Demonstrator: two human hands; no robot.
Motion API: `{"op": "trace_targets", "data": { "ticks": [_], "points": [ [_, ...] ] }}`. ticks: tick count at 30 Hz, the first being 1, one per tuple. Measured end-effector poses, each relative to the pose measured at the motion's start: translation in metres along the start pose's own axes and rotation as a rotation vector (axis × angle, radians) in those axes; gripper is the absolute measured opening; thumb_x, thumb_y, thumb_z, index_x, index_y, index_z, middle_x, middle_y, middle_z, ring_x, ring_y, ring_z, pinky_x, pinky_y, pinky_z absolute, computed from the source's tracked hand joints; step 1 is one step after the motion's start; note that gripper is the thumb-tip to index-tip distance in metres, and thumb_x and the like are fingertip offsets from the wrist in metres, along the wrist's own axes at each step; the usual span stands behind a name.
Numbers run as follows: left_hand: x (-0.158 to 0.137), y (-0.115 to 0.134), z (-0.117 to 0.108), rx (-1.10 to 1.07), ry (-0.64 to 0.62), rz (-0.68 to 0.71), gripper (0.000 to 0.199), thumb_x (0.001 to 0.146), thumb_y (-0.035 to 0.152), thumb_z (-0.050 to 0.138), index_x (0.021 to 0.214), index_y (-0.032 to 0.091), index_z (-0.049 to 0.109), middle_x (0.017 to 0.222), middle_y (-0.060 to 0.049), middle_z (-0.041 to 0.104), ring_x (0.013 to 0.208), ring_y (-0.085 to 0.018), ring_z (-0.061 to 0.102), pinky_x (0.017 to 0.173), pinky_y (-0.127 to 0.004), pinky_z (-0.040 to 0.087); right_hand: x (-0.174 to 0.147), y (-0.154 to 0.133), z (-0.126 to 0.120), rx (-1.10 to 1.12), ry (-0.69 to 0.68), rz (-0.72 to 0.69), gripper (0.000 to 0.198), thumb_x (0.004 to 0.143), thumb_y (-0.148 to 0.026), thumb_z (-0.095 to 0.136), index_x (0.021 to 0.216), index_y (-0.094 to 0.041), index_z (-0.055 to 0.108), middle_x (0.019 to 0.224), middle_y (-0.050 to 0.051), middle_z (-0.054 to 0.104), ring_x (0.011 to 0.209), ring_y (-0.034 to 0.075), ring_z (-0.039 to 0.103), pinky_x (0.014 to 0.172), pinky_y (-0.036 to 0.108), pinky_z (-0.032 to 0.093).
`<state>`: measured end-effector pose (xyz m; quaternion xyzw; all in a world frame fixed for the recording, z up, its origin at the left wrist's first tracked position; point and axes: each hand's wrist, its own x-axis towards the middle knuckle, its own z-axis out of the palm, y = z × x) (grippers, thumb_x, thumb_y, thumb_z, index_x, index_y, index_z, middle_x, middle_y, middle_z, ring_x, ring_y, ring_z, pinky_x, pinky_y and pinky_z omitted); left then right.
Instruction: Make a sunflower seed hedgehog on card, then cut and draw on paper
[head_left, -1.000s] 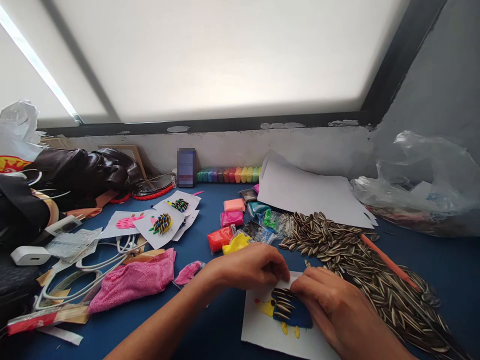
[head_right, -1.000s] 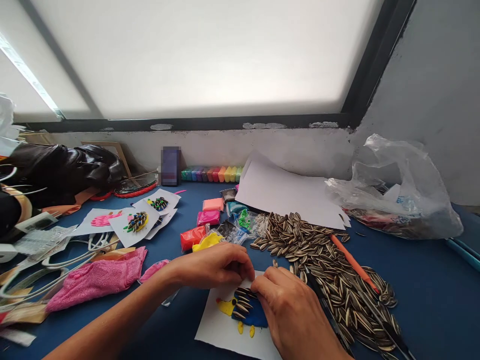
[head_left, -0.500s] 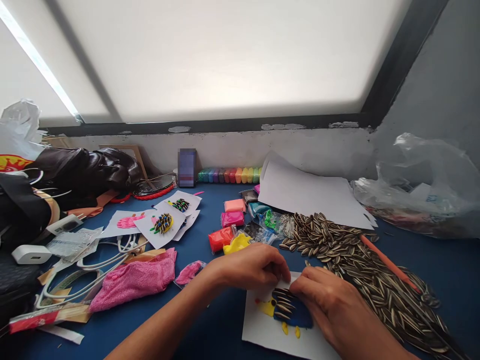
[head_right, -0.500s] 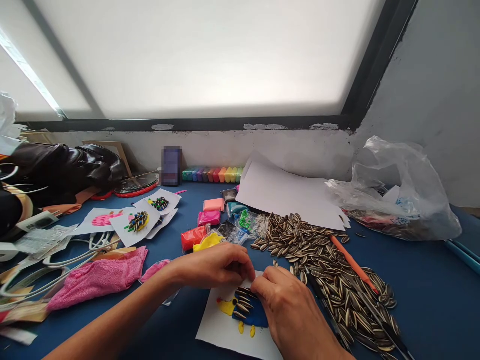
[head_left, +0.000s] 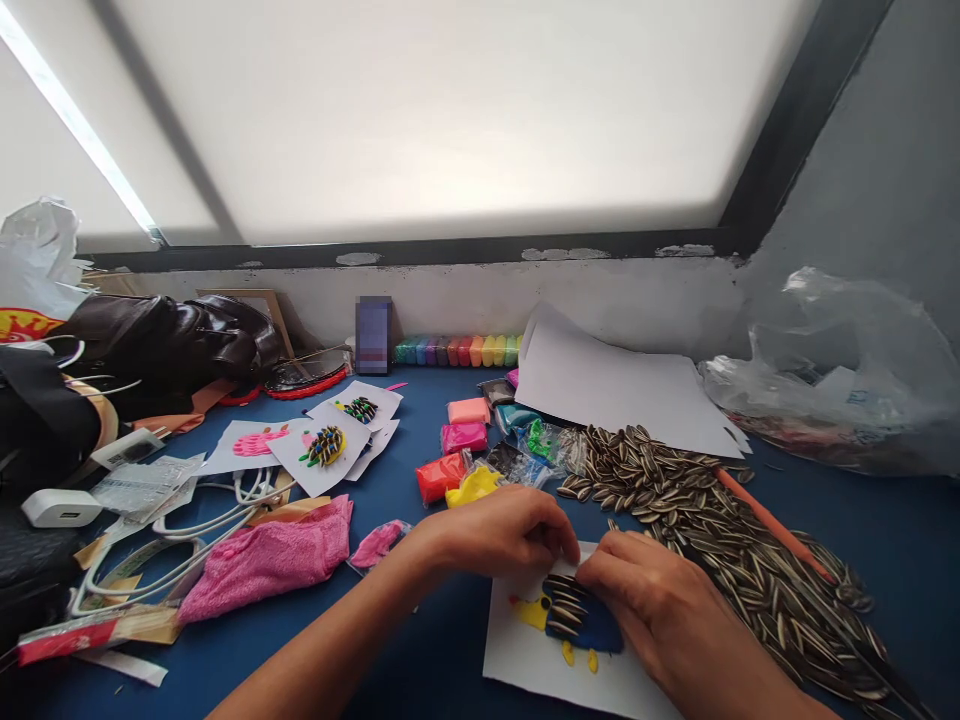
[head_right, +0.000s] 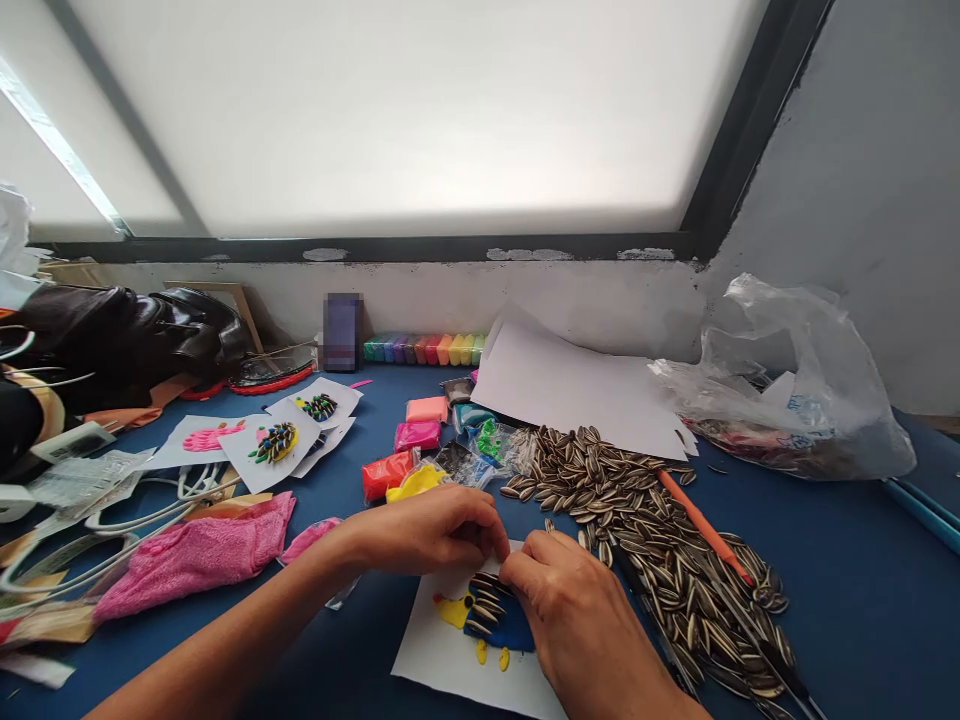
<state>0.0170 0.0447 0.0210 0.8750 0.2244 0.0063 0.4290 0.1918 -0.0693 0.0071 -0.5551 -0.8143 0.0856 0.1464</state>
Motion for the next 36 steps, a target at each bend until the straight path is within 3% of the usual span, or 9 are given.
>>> {"op": "trace_targets", "data": {
  "ticks": [11, 21, 26, 30, 36],
  "points": [
    [0.000, -0.001, -0.001, -0.022, -0.008, 0.017, 0.038, 0.070, -0.001, 0.051, 0.096, 0.015, 0.073, 0.087, -0.002, 0.067, 0.073, -0.010, 0.059, 0.063, -0.016, 0.043, -0.005, 0.005, -0.010, 0.012, 0.004, 0.086, 0.034, 0.089, -0.012, 0.039, 0.091, -0.025, 0.070, 0.083, 0.004, 0.069, 0.079, 0.021, 0.067, 0.066, 0.031, 0.052],
    [-0.001, -0.001, -0.001, -0.046, -0.002, 0.006, 0.034, 0.072, 0.002, 0.051, 0.096, 0.015, 0.073, 0.087, -0.003, 0.066, 0.072, -0.010, 0.057, 0.062, -0.016, 0.042, -0.007, 0.029, -0.013, -0.125, 0.136, 0.210, 0.025, 0.088, -0.019, 0.045, 0.084, -0.024, 0.069, 0.083, 0.004, 0.070, 0.074, 0.021, 0.069, 0.063, 0.032, 0.052],
    [-0.001, -0.002, -0.001, -0.077, 0.000, 0.002, 0.030, 0.071, 0.000, 0.053, 0.090, 0.013, 0.072, 0.083, -0.001, 0.065, 0.068, -0.008, 0.056, 0.060, -0.016, 0.041, -0.003, 0.033, -0.010, -0.189, 0.141, 0.174, 0.023, 0.090, -0.018, 0.048, 0.088, -0.025, 0.070, 0.084, 0.004, 0.068, 0.075, 0.020, 0.067, 0.062, 0.030, 0.051],
    [0.000, -0.003, 0.000, -0.126, 0.015, -0.044, 0.029, 0.069, 0.003, 0.056, 0.093, 0.013, 0.070, 0.075, 0.001, 0.060, 0.066, -0.009, 0.054, 0.057, -0.016, 0.040, 0.001, 0.039, -0.004, -0.294, 0.128, 0.065, 0.037, 0.081, -0.003, 0.050, 0.102, -0.027, 0.070, 0.087, 0.005, 0.063, 0.076, 0.020, 0.063, 0.060, 0.029, 0.049],
    [0.001, -0.004, 0.001, -0.146, 0.012, -0.040, 0.032, 0.069, 0.002, 0.054, 0.094, 0.013, 0.070, 0.074, 0.002, 0.059, 0.067, -0.009, 0.054, 0.057, -0.016, 0.041, 0.005, 0.043, -0.005, -0.404, 0.113, -0.011, 0.026, 0.077, 0.003, 0.051, 0.077, -0.020, 0.065, 0.085, 0.006, 0.061, 0.076, 0.022, 0.059, 0.064, 0.033, 0.048]
  ]
}}
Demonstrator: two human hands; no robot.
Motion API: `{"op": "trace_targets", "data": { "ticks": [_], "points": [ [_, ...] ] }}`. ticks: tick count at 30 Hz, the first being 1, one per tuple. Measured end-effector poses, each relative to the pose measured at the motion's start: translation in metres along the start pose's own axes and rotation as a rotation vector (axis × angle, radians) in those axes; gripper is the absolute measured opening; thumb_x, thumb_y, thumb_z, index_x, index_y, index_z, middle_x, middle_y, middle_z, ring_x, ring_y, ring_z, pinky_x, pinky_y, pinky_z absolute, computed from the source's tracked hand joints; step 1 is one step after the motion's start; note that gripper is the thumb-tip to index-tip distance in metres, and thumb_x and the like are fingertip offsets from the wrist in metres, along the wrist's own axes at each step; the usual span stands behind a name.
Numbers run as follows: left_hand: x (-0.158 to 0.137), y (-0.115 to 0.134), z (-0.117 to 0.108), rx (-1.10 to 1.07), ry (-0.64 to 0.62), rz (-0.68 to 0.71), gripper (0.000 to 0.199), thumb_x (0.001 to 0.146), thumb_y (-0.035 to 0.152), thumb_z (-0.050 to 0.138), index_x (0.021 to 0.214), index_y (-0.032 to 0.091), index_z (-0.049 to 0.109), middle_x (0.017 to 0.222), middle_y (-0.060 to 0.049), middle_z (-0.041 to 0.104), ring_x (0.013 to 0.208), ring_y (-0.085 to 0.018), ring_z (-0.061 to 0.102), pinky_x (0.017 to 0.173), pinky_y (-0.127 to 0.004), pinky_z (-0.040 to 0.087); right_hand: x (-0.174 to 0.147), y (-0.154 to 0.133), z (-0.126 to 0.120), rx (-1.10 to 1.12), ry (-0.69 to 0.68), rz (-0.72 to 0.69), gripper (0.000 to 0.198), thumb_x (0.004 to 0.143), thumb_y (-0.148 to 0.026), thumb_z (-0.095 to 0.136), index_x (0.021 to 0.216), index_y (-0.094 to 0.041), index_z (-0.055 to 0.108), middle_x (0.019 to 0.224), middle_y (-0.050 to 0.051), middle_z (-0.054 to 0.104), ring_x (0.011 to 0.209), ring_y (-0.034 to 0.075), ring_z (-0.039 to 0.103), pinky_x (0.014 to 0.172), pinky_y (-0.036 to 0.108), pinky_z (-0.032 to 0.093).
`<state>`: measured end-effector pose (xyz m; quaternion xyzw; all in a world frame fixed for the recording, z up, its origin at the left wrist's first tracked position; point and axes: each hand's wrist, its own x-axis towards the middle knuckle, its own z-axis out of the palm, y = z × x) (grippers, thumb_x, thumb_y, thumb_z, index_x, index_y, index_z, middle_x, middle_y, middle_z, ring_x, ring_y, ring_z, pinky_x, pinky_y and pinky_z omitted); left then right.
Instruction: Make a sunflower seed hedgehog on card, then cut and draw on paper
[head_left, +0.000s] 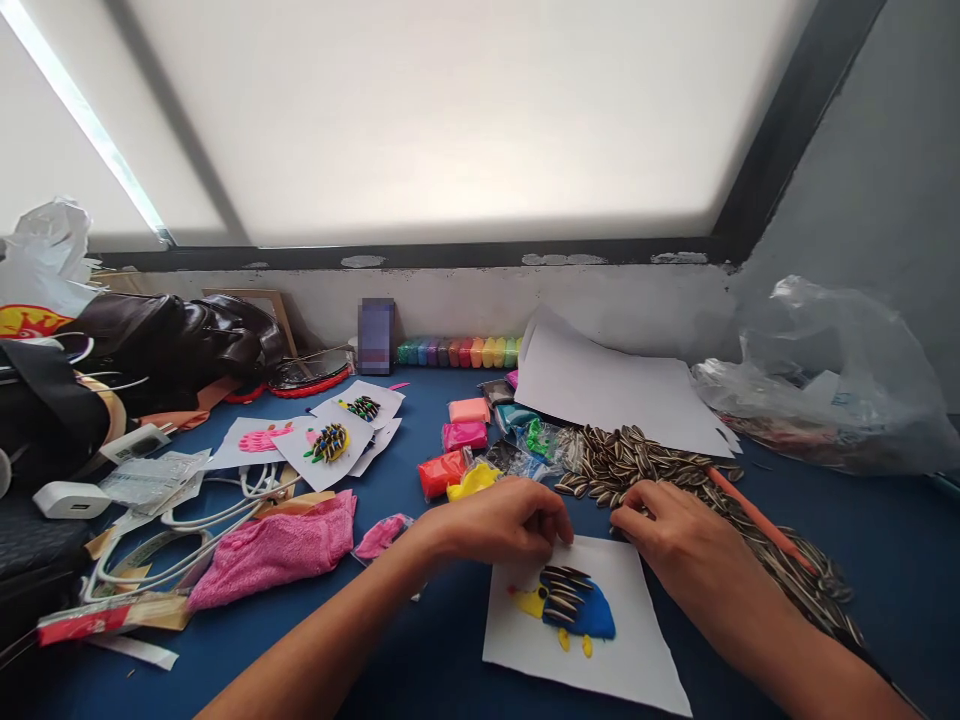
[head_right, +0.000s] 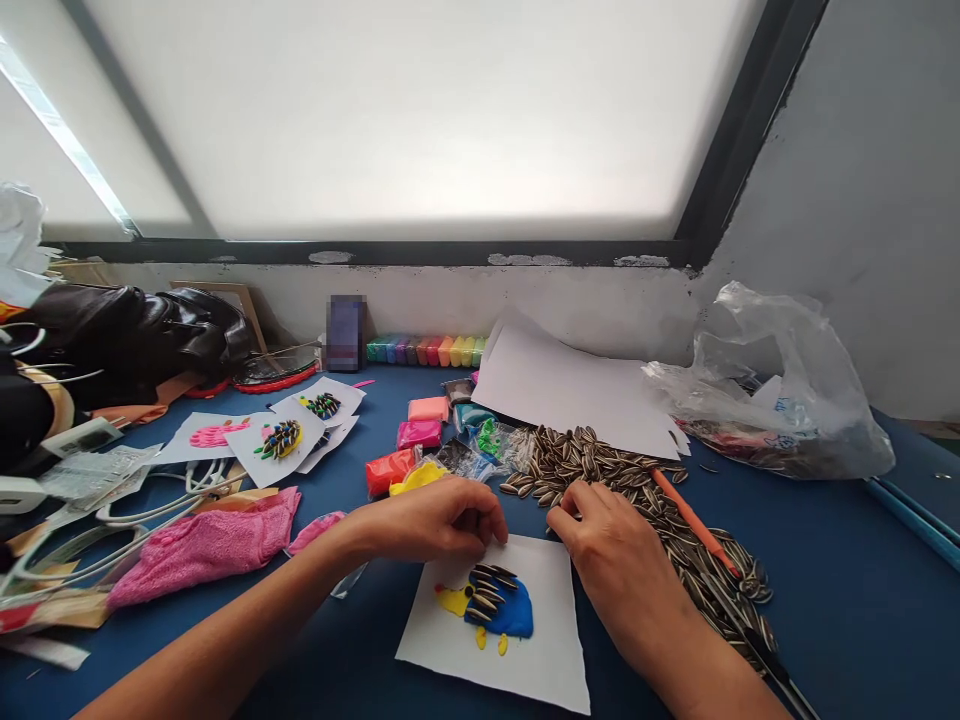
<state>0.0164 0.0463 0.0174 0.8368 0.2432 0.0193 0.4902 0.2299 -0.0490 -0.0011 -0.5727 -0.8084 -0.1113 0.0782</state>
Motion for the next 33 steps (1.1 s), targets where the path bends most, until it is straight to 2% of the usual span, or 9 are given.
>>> {"op": "trace_targets", "data": {
  "ticks": [5, 8, 13, 17, 20, 23, 26, 33],
  "points": [
    [0.000, 0.002, -0.001, 0.021, -0.014, -0.013, 0.030, 0.070, 0.001, 0.054, 0.094, 0.012, 0.069, 0.074, 0.002, 0.059, 0.066, -0.008, 0.053, 0.055, -0.015, 0.040, 0.000, -0.001, -0.001, -0.065, 0.047, -0.041, 0.023, 0.076, 0.002, 0.050, 0.073, -0.019, 0.059, 0.077, 0.005, 0.060, 0.070, 0.023, 0.058, 0.063, 0.035, 0.048],
    [0.000, 0.000, 0.000, 0.033, -0.017, 0.011, 0.028, 0.072, 0.002, 0.055, 0.095, 0.012, 0.069, 0.075, 0.001, 0.059, 0.066, -0.008, 0.053, 0.055, -0.015, 0.040, -0.002, -0.002, -0.008, -0.019, 0.061, -0.026, 0.022, 0.079, -0.002, 0.048, 0.071, -0.020, 0.056, 0.073, 0.004, 0.061, 0.067, 0.022, 0.060, 0.061, 0.034, 0.047],
    [0.000, -0.001, 0.000, 0.034, -0.020, 0.018, 0.028, 0.071, 0.003, 0.057, 0.095, 0.013, 0.068, 0.077, 0.002, 0.059, 0.069, -0.009, 0.054, 0.056, -0.016, 0.041, -0.003, -0.010, -0.035, 0.255, 0.063, 0.132, 0.019, 0.089, -0.016, 0.042, 0.091, -0.022, 0.060, 0.083, 0.003, 0.067, 0.070, 0.018, 0.064, 0.058, 0.028, 0.048],
    [-0.002, 0.004, -0.001, 0.069, -0.026, 0.016, 0.026, 0.072, 0.004, 0.058, 0.095, 0.012, 0.068, 0.074, 0.002, 0.057, 0.066, -0.008, 0.052, 0.056, -0.016, 0.040, -0.003, -0.021, -0.050, 0.416, -0.054, 0.170, 0.026, 0.090, -0.022, 0.039, 0.083, -0.024, 0.063, 0.079, 0.002, 0.068, 0.065, 0.017, 0.063, 0.056, 0.028, 0.048],
    [-0.003, 0.005, -0.002, 0.078, -0.016, 0.021, 0.027, 0.072, 0.004, 0.057, 0.095, 0.012, 0.068, 0.073, 0.002, 0.057, 0.065, -0.008, 0.052, 0.056, -0.017, 0.039, -0.006, -0.026, -0.054, 0.563, -0.104, 0.214, 0.021, 0.088, -0.027, 0.046, 0.095, -0.023, 0.066, 0.088, 0.005, 0.071, 0.075, 0.019, 0.067, 0.063, 0.030, 0.053],
    [-0.002, 0.004, -0.002, 0.082, -0.021, 0.029, 0.028, 0.072, 0.004, 0.057, 0.096, 0.012, 0.068, 0.075, 0.002, 0.058, 0.067, -0.009, 0.053, 0.056, -0.017, 0.039, -0.011, -0.031, -0.055, 0.665, -0.083, 0.257, 0.024, 0.086, -0.031, 0.050, 0.101, -0.023, 0.067, 0.091, 0.005, 0.073, 0.080, 0.021, 0.068, 0.069, 0.032, 0.055],
    [-0.002, 0.003, -0.002, 0.081, -0.032, 0.043, 0.028, 0.072, 0.004, 0.057, 0.097, 0.012, 0.068, 0.077, 0.001, 0.059, 0.068, -0.010, 0.053, 0.057, -0.018, 0.040, -0.014, -0.037, -0.056, 0.670, -0.056, 0.273, 0.022, 0.087, -0.032, 0.050, 0.094, -0.024, 0.070, 0.085, 0.003, 0.074, 0.075, 0.020, 0.069, 0.066, 0.031, 0.055],
    [-0.001, 0.001, -0.002, 0.102, -0.019, 0.054, 0.027, 0.072, 0.006, 0.058, 0.096, 0.013, 0.069, 0.076, 0.001, 0.059, 0.067, -0.009, 0.053, 0.057, -0.018, 0.039, -0.017, -0.043, -0.053, 0.546, 0.014, 0.193, 0.029, 0.092, -0.037, 0.047, 0.084, -0.025, 0.072, 0.080, 0.004, 0.068, 0.073, 0.020, 0.066, 0.064, 0.030, 0.052]
  ]
}}
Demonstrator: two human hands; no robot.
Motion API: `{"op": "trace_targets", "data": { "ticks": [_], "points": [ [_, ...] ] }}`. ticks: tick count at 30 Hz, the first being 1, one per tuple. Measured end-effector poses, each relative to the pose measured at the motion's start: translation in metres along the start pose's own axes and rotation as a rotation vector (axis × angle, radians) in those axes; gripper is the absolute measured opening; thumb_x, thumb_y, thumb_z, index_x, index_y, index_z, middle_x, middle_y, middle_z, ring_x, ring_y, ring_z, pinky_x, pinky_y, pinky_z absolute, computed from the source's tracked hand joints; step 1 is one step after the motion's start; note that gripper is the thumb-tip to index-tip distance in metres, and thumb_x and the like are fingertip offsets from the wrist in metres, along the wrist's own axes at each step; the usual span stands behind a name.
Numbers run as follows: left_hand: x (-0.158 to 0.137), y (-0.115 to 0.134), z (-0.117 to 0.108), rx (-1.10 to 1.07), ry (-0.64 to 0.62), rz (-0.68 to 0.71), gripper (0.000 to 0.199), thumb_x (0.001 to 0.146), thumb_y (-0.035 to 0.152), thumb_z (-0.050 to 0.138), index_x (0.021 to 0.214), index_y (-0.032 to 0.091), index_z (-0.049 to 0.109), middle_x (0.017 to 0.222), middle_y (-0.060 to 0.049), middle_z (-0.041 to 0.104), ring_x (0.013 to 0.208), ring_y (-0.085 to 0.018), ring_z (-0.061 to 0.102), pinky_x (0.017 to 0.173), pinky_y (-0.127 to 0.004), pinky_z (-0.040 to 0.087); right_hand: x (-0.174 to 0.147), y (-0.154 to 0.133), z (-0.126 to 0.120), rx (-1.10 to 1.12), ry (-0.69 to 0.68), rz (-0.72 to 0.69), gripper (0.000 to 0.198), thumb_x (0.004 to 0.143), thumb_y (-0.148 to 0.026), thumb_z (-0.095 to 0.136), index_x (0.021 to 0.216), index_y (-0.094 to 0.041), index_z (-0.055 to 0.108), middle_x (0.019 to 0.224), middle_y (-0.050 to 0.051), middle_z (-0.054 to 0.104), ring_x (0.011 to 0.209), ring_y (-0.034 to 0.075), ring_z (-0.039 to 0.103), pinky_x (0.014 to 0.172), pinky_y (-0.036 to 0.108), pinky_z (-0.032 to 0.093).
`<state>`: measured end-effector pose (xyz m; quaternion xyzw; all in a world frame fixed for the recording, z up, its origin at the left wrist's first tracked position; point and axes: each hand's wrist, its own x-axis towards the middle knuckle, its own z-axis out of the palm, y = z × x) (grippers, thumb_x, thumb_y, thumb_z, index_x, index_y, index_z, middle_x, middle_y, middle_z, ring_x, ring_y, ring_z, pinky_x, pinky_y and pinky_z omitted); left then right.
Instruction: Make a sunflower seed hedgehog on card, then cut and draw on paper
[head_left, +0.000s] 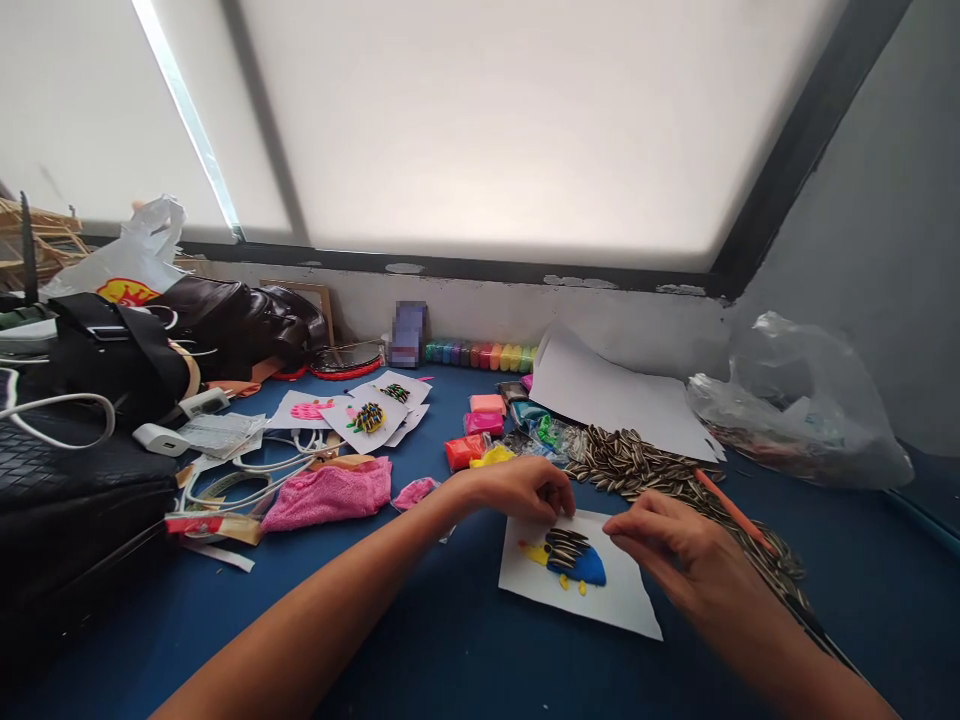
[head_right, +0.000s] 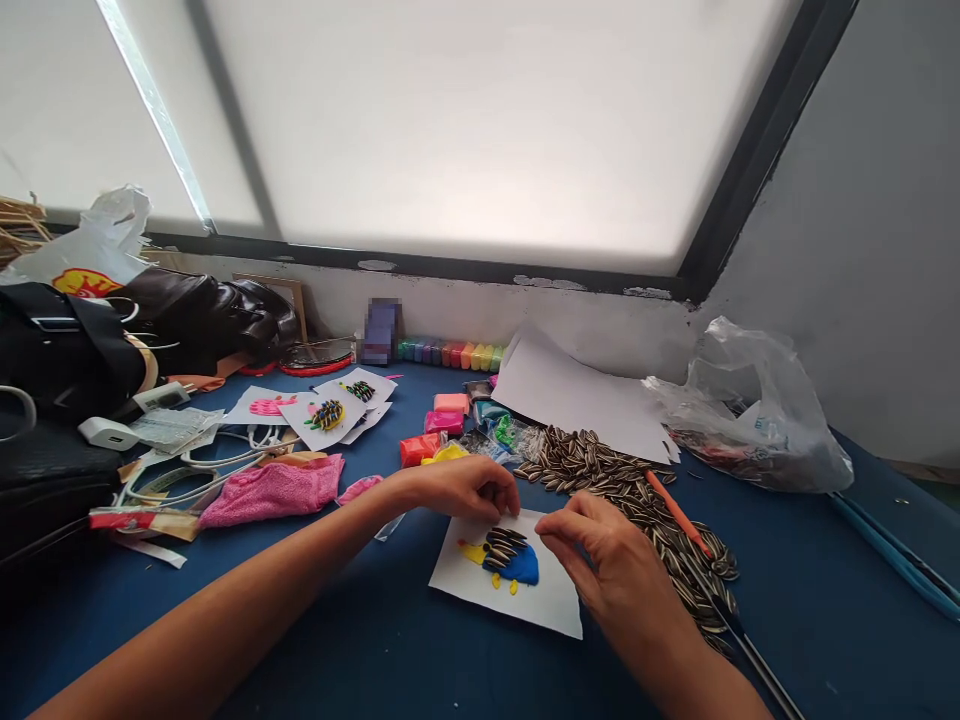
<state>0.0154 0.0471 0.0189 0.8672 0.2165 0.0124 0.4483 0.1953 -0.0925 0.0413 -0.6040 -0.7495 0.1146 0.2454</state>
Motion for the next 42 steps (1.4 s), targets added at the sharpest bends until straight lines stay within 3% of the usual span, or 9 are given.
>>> {"op": "trace_targets", "data": {
  "ticks": [7, 12, 17, 26, 32, 42],
  "points": [
    [0.000, 0.000, -0.001, 0.011, -0.003, 0.003, 0.027, 0.073, 0.005, 0.058, 0.096, 0.013, 0.068, 0.073, 0.002, 0.057, 0.065, -0.009, 0.052, 0.056, -0.017, 0.038, -0.001, 0.004, 0.010, 0.021, 0.009, -0.008, 0.025, 0.091, -0.029, 0.047, 0.089, -0.024, 0.072, 0.083, 0.003, 0.075, 0.073, 0.018, 0.070, 0.064, 0.027, 0.054],
    [0.000, 0.002, -0.001, -0.007, -0.007, -0.017, 0.027, 0.072, 0.003, 0.058, 0.096, 0.012, 0.068, 0.072, 0.003, 0.056, 0.064, -0.008, 0.051, 0.055, -0.016, 0.039, -0.001, 0.006, 0.015, 0.020, -0.009, -0.025, 0.027, 0.090, -0.023, 0.045, 0.093, -0.023, 0.072, 0.093, 0.006, 0.076, 0.084, 0.021, 0.071, 0.072, 0.030, 0.056],
    [0.000, 0.001, -0.001, -0.012, -0.004, -0.014, 0.028, 0.072, 0.003, 0.057, 0.096, 0.012, 0.068, 0.072, 0.003, 0.057, 0.063, -0.008, 0.050, 0.055, -0.016, 0.039, -0.005, 0.008, 0.018, -0.046, -0.037, 0.008, 0.020, 0.089, -0.025, 0.049, 0.082, -0.026, 0.068, 0.077, 0.000, 0.072, 0.067, 0.018, 0.068, 0.060, 0.027, 0.052],
    [0.001, -0.002, 0.000, -0.005, 0.004, -0.009, 0.031, 0.070, 0.005, 0.056, 0.097, 0.013, 0.069, 0.074, 0.002, 0.058, 0.064, -0.008, 0.052, 0.054, -0.016, 0.039, -0.006, 0.002, 0.026, -0.065, 0.057, -0.047, 0.020, 0.088, -0.020, 0.048, 0.083, -0.027, 0.067, 0.079, 0.000, 0.071, 0.068, 0.016, 0.068, 0.060, 0.024, 0.052],
    [0.001, -0.003, 0.001, 0.002, 0.004, -0.008, 0.031, 0.070, 0.006, 0.056, 0.097, 0.013, 0.069, 0.075, 0.001, 0.059, 0.066, -0.009, 0.053, 0.055, -0.016, 0.039, -0.005, 0.001, 0.030, -0.103, 0.057, -0.025, 0.018, 0.086, -0.021, 0.050, 0.080, -0.026, 0.066, 0.074, 0.000, 0.070, 0.056, 0.015, 0.063, 0.052, 0.024, 0.048],
    [0.002, -0.004, 0.001, 0.002, 0.008, 0.006, 0.030, 0.069, 0.003, 0.056, 0.094, 0.013, 0.069, 0.073, 0.002, 0.058, 0.065, -0.009, 0.052, 0.055, -0.016, 0.038, -0.003, -0.003, 0.035, -0.096, 0.066, -0.051, 0.018, 0.086, -0.018, 0.048, 0.081, -0.025, 0.064, 0.077, 0.001, 0.071, 0.061, 0.016, 0.065, 0.056, 0.025, 0.051]
  ]
}}
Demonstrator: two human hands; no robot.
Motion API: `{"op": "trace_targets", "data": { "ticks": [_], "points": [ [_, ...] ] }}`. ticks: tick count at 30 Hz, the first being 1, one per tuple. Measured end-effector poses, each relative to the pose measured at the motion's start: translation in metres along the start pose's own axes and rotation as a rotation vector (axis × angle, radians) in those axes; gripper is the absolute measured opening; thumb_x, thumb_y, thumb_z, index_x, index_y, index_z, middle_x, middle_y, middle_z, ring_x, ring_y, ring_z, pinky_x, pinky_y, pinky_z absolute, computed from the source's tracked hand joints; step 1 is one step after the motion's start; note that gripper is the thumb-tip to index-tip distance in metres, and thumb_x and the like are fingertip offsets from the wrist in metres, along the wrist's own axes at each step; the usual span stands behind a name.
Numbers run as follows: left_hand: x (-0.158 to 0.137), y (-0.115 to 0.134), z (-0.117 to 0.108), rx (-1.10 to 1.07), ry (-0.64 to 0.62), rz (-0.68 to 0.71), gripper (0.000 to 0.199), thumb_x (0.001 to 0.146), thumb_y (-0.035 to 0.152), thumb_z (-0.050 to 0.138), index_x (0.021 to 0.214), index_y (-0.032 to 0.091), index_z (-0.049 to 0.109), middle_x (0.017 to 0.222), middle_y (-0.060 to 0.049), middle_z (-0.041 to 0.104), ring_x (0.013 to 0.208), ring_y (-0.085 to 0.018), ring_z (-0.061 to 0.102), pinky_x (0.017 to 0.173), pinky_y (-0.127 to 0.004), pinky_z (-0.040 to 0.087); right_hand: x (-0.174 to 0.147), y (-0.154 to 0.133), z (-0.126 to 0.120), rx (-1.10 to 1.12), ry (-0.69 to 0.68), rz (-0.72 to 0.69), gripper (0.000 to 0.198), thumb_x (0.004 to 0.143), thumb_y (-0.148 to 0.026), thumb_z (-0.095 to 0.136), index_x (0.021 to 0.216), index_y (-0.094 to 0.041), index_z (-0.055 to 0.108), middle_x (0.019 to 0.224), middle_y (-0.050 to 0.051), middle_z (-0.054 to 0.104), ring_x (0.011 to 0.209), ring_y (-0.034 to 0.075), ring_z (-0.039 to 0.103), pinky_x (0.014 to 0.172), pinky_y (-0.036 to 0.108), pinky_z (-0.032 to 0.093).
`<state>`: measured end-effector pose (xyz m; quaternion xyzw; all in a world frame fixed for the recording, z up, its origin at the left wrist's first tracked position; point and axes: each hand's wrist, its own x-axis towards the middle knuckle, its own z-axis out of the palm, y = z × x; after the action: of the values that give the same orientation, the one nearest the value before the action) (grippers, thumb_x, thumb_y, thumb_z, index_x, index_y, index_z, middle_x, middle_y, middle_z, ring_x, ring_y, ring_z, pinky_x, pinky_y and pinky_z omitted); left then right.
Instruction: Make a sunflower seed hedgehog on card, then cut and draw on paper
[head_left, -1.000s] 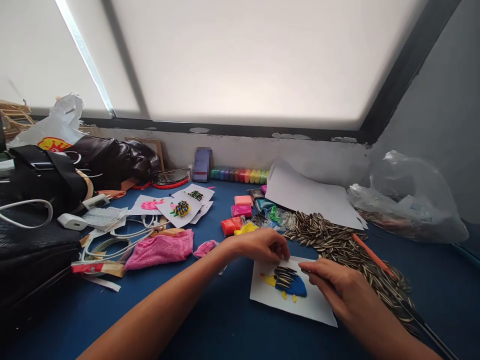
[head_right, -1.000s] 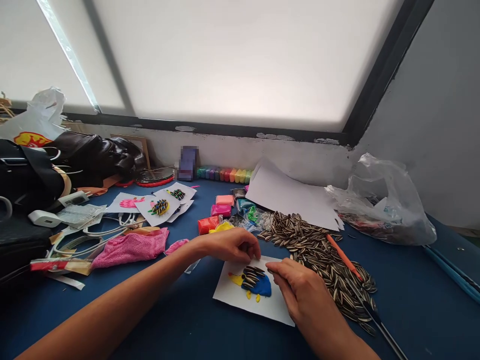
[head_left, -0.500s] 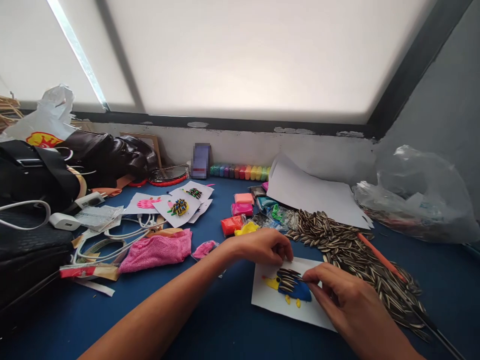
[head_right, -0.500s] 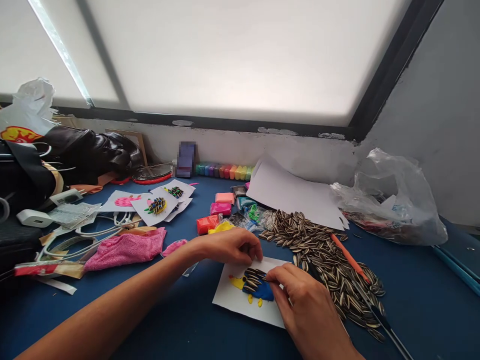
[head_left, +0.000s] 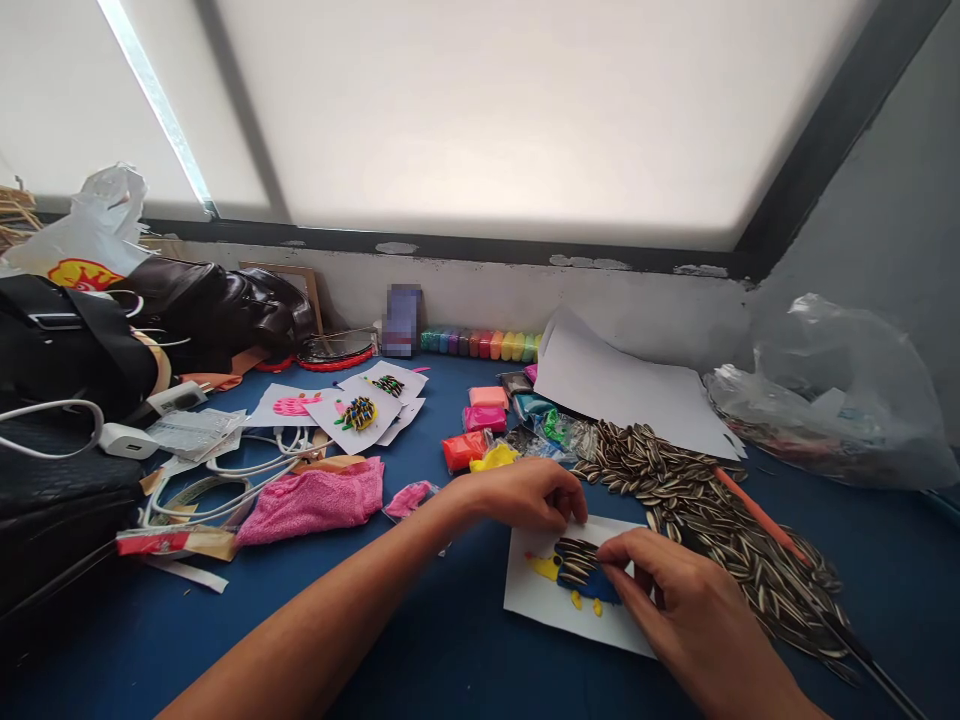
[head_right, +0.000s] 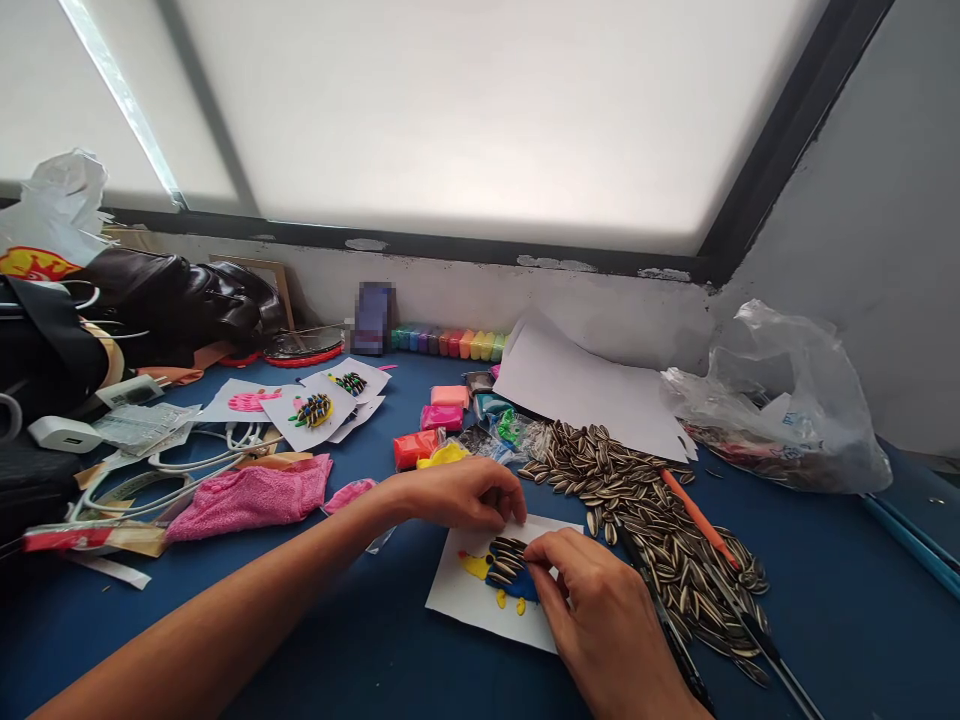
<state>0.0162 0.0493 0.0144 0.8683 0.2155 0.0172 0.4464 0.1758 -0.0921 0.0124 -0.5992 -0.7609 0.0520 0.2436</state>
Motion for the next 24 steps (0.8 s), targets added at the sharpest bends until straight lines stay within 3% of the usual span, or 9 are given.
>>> {"op": "trace_targets", "data": {
  "ticks": [7, 24],
  "points": [
    [-0.0002, -0.0001, -0.0002, 0.003, -0.009, 0.003, 0.031, 0.070, 0.004, 0.055, 0.097, 0.013, 0.068, 0.074, 0.002, 0.058, 0.067, -0.009, 0.054, 0.055, -0.016, 0.039, -0.0018, 0.0011, 0.0035, -0.038, -0.019, -0.028, 0.020, 0.090, -0.017, 0.045, 0.081, -0.025, 0.061, 0.080, 0.002, 0.067, 0.072, 0.017, 0.066, 0.063, 0.027, 0.051],
    [0.0003, 0.0012, -0.0001, 0.000, -0.010, -0.002, 0.031, 0.070, 0.002, 0.055, 0.096, 0.012, 0.069, 0.074, 0.002, 0.058, 0.065, -0.009, 0.053, 0.055, -0.016, 0.039, 0.0009, -0.0002, 0.0075, -0.161, -0.055, -0.072, 0.025, 0.092, -0.016, 0.041, 0.077, -0.023, 0.059, 0.074, 0.003, 0.063, 0.068, 0.018, 0.062, 0.060, 0.028, 0.048]
  ]
}}
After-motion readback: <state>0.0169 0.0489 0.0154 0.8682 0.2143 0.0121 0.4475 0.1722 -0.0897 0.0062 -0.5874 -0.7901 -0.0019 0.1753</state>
